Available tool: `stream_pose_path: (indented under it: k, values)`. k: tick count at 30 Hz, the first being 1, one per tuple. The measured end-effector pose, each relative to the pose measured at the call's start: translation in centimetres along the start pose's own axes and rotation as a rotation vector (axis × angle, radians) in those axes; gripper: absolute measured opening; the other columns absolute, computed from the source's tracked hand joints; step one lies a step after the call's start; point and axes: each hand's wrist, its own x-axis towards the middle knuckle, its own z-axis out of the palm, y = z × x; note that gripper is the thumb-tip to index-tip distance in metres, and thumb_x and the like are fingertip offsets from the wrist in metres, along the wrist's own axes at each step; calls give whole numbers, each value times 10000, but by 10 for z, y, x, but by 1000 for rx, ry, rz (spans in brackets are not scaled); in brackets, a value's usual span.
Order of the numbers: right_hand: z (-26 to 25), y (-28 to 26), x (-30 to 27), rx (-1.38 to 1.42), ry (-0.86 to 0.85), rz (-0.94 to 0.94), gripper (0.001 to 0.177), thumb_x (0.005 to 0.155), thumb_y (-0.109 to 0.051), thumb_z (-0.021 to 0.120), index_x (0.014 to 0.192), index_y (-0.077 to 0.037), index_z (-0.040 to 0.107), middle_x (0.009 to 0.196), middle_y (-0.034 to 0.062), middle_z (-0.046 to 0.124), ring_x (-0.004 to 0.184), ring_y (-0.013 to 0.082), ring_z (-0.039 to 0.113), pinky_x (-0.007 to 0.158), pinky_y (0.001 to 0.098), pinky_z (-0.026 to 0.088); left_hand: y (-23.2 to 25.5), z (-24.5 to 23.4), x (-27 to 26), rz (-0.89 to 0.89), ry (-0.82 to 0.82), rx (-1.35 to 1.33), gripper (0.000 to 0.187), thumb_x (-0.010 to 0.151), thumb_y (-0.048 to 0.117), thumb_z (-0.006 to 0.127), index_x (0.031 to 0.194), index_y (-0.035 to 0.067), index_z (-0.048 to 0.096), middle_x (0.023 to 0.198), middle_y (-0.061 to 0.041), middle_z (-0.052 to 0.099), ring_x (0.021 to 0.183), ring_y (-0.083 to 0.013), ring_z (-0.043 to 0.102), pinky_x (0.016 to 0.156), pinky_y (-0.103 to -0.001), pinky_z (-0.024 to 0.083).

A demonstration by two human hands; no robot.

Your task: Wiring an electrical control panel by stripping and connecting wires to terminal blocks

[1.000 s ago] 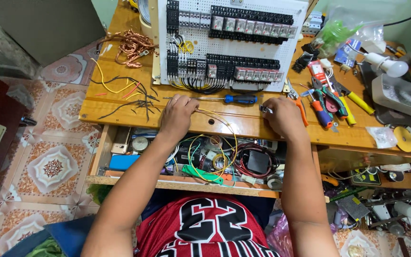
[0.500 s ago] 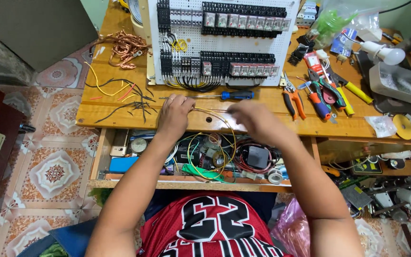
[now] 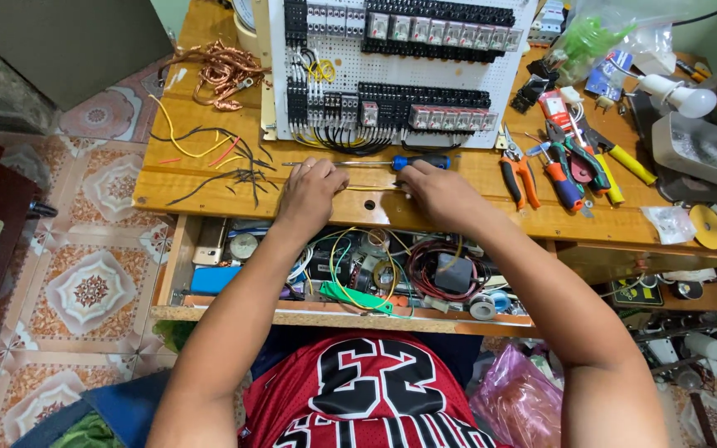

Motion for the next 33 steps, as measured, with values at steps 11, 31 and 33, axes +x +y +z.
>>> stream_pose_path:
  k: [11, 31, 33]
  values:
    - [33, -19, 22, -103, 192, -218, 136, 1068, -231, 518, 1031, -111, 568, 836, 54, 522, 790, 304, 647, 683, 358, 551, 4, -8, 3, -44, -28, -32, 92, 961, 192, 607, 901, 241, 657, 865, 14, 487, 894, -247, 566, 787, -360, 466]
    - [37, -37, 43, -118, 285, -353, 128, 1042, -193, 529, 1015, -146, 646, 875, 40, 581, 809, 247, 638, 640, 320, 534, -2, -6, 1, -79, -6, -19, 133, 960, 279, 639, 848, 231, 587, 851, 15, 473, 895, -234, 594, 804, -358, 468]
    - [35, -40, 45, -130, 270, -308, 98, 1027, -215, 590, 1039, -149, 662, 888, 40, 599, 806, 252, 654, 651, 319, 546, 1, -7, 1, -56, 22, 37, 156, 981, 283, 588, 835, 230, 575, 823, 13, 460, 843, -238, 579, 776, -365, 459]
